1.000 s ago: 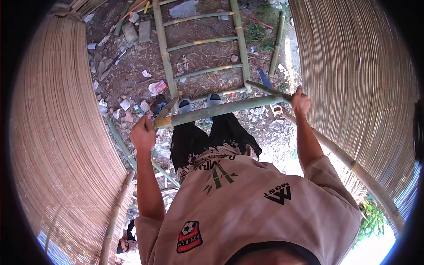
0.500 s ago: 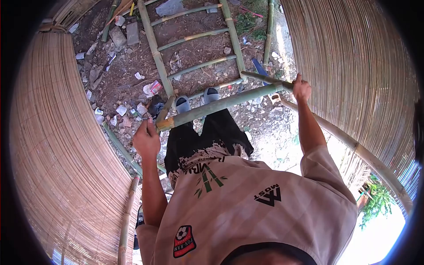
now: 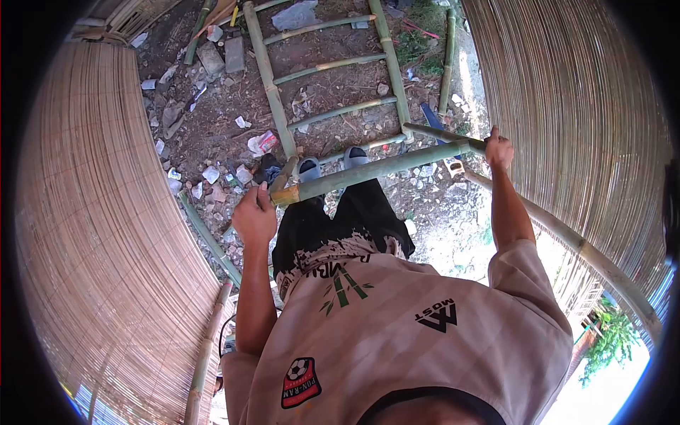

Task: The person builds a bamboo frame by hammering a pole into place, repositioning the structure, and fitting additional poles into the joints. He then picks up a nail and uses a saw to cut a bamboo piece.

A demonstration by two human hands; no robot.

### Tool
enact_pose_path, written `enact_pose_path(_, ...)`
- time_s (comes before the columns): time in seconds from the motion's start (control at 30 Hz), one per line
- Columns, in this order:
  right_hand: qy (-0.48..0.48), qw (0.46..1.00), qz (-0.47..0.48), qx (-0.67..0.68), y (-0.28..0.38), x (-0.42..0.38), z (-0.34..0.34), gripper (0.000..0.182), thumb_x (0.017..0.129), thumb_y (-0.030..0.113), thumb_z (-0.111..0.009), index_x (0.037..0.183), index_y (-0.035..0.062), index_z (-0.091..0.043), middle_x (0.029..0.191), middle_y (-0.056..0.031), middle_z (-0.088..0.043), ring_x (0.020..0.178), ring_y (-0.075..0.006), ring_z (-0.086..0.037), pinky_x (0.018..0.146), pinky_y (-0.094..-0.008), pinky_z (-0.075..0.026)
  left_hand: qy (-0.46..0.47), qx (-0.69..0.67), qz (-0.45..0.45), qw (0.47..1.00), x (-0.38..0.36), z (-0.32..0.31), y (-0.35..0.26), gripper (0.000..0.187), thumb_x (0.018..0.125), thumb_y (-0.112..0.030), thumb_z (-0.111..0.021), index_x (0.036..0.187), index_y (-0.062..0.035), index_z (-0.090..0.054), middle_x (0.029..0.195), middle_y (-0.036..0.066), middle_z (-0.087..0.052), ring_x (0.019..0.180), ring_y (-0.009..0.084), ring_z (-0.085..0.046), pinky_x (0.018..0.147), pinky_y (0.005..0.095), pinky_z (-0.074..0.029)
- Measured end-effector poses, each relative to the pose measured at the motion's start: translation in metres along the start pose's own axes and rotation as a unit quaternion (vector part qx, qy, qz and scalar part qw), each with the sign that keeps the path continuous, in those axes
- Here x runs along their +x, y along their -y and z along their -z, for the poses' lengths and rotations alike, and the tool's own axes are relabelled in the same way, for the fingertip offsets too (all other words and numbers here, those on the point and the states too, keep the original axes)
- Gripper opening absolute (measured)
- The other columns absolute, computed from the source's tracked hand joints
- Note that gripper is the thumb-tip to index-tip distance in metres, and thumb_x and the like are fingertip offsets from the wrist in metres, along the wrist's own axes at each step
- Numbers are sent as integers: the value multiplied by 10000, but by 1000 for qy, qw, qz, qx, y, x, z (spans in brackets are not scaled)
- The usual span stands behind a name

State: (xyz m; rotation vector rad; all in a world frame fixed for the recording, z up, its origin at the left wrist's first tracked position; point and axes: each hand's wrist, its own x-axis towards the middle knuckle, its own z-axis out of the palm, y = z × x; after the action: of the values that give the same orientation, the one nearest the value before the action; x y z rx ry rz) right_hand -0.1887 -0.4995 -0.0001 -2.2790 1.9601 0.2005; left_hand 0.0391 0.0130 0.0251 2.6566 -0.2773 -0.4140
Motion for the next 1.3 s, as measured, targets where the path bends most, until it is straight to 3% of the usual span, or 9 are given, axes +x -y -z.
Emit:
enact_pose_path(0.4,41,995,52,-80,-31,48,-31,728,956,617,-255,997,87,-752,1086,-222,-678,1015,-409,-643,920,-490,-468,23,12,22,999,-1,1,-6,338,962,-357,-500,863,-72,-651,841,196,-679,763,410,-650,678,517,-501)
enact_pose_path(0.43,10,996,74,-52,-41,58,-40,733,959,605,-306,982,5,-726,1005,-246,-688,975,-410,-658,869,-503,-500,17,-11,19,1000,-2,2,-6,302,953,-328,-514,895,-75,-668,867,195,-683,781,407,-655,706,511,-512)
enact_pose_path(0.47,-3,984,110,-139,-40,58,-40,565,953,552,-322,1019,131,-694,1031,-212,-687,919,-416,-663,802,-526,-501,2,-33,30,999,-4,1,-8,315,955,-322,-522,845,-47,-631,809,203,-667,755,427,-638,673,528,-496)
enact_pose_path(0.5,-9,973,140,-183,-38,57,-36,494,938,532,-364,1013,139,-653,1004,-226,-684,918,-425,-660,756,-527,-509,-5,-47,15,999,-4,-3,-5,293,946,-307,-533,846,-52,-639,813,196,-670,736,423,-639,670,525,-503)
enact_pose_path(0.6,33,997,41,-61,-24,54,-25,842,913,672,-292,1125,-52,-665,1137,-288,-638,1054,-442,-619,948,-516,-462,-7,-39,59,998,-3,-4,-5,279,936,-298,-546,841,-56,-648,804,179,-672,718,406,-645,666,512,-512)
enact_pose_path(0.67,25,994,21,-105,-15,51,-21,755,958,617,-241,1148,24,-668,1117,-262,-654,1066,-422,-619,955,-511,-465,-1,-47,28,999,-2,-14,-1,277,922,-304,-565,836,-57,-656,783,166,-670,697,386,-653,651,498,-518)
enact_pose_path(0.9,10,990,46,-133,-19,54,-25,774,952,627,-242,1145,2,-656,1160,-270,-633,1075,-438,-611,949,-518,-471,16,-41,16,999,-2,-9,-2,271,893,-310,-601,823,-54,-660,732,178,-657,654,381,-656,618,497,-517)
enact_pose_path(1.17,21,954,124,-273,-23,64,-29,435,973,469,-354,1262,199,-533,1211,-181,-633,1090,-408,-621,927,-495,-508,25,-50,22,998,-3,-4,-5,288,891,-323,-603,804,-53,-649,728,183,-656,658,380,-665,607,490,-522)
enact_pose_path(1.3,-4,995,-29,-97,-16,68,-30,756,908,645,-358,1242,13,-604,1247,-235,-603,1131,-412,-596,983,-493,-465,34,-52,41,997,-4,5,-9,285,885,-332,-611,816,-58,-651,738,179,-658,671,373,-673,610,484,-527)
